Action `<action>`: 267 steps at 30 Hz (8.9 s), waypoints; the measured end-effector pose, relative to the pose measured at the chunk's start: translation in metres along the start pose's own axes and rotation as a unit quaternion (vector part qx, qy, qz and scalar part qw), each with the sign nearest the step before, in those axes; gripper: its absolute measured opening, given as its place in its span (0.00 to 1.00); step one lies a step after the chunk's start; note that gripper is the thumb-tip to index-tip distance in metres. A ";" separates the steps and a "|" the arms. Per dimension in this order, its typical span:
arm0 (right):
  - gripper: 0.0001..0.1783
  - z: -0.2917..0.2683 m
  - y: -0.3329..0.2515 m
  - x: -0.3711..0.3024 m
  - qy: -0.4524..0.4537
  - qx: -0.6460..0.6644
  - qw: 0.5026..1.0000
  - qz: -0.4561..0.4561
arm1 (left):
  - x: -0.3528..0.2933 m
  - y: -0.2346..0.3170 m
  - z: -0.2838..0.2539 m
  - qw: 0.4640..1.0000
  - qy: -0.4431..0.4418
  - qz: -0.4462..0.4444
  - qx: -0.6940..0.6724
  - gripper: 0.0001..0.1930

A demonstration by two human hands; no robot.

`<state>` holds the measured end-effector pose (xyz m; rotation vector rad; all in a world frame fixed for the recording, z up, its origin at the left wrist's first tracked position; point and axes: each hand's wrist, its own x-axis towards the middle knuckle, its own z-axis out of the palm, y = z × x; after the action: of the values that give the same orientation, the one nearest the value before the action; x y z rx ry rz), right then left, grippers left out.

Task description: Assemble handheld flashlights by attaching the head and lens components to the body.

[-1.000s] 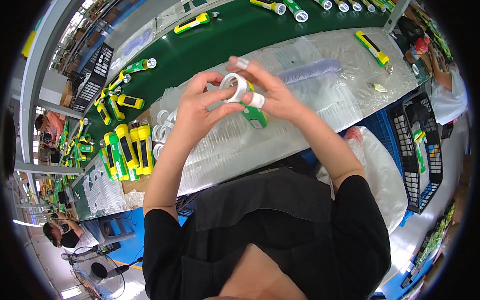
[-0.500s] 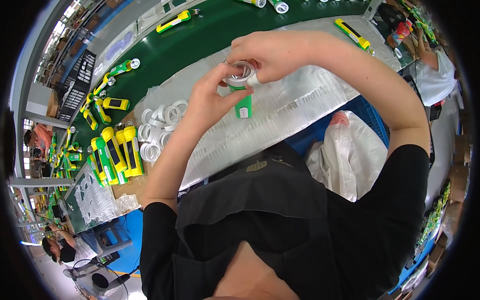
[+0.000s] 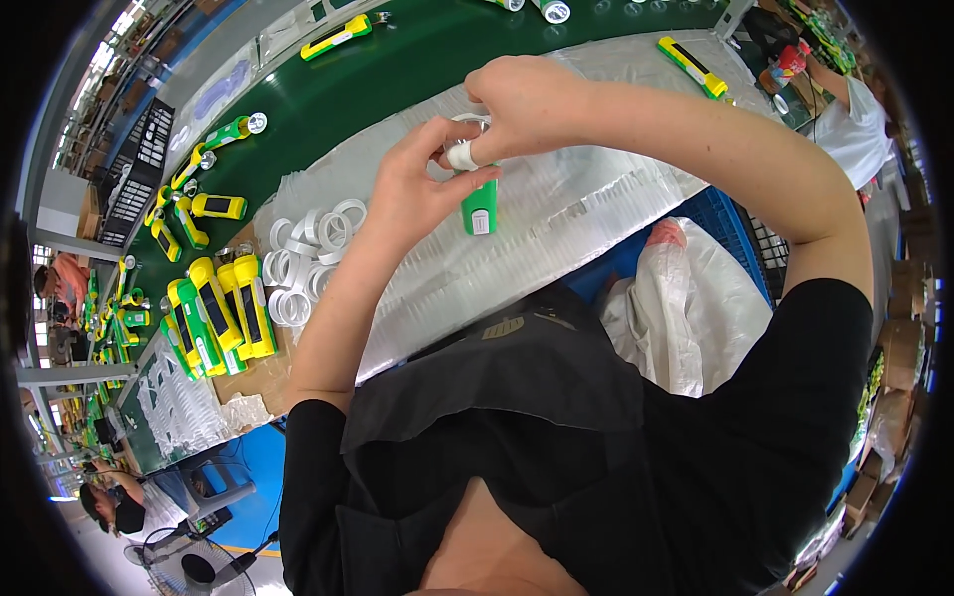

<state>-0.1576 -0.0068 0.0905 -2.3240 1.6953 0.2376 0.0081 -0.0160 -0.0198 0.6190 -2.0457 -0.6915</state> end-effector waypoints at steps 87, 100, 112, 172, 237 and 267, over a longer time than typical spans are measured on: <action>0.32 0.162 -0.018 -0.037 0.173 0.801 0.568 -0.081 | -0.022 -0.074 0.035 0.986 0.019 -0.061 0.155 0.31; 0.32 0.155 -0.018 -0.035 0.130 0.799 0.582 -0.080 | -0.034 -0.009 -0.007 0.998 0.009 -0.053 -0.017 0.21; 0.19 0.150 -0.065 -0.014 0.028 0.775 0.606 -0.177 | -0.076 0.004 -0.028 0.995 0.036 0.096 0.007 0.18; 0.16 0.009 0.014 -0.011 0.049 0.106 0.959 -0.259 | -0.016 0.021 -0.024 0.999 -0.037 0.021 0.018 0.19; 0.30 0.039 0.064 0.029 0.379 -0.009 0.878 -0.293 | 0.069 -0.023 -0.045 0.962 -0.205 -0.163 -0.074 0.33; 0.34 0.149 -0.109 -0.027 0.031 0.744 0.643 -0.178 | -0.088 0.020 -0.089 0.992 -0.059 0.033 -0.108 0.19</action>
<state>-0.0592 0.0939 -0.0326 -1.1825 0.6680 -0.9639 0.1248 0.0341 -0.0152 0.3919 -2.0540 -0.9134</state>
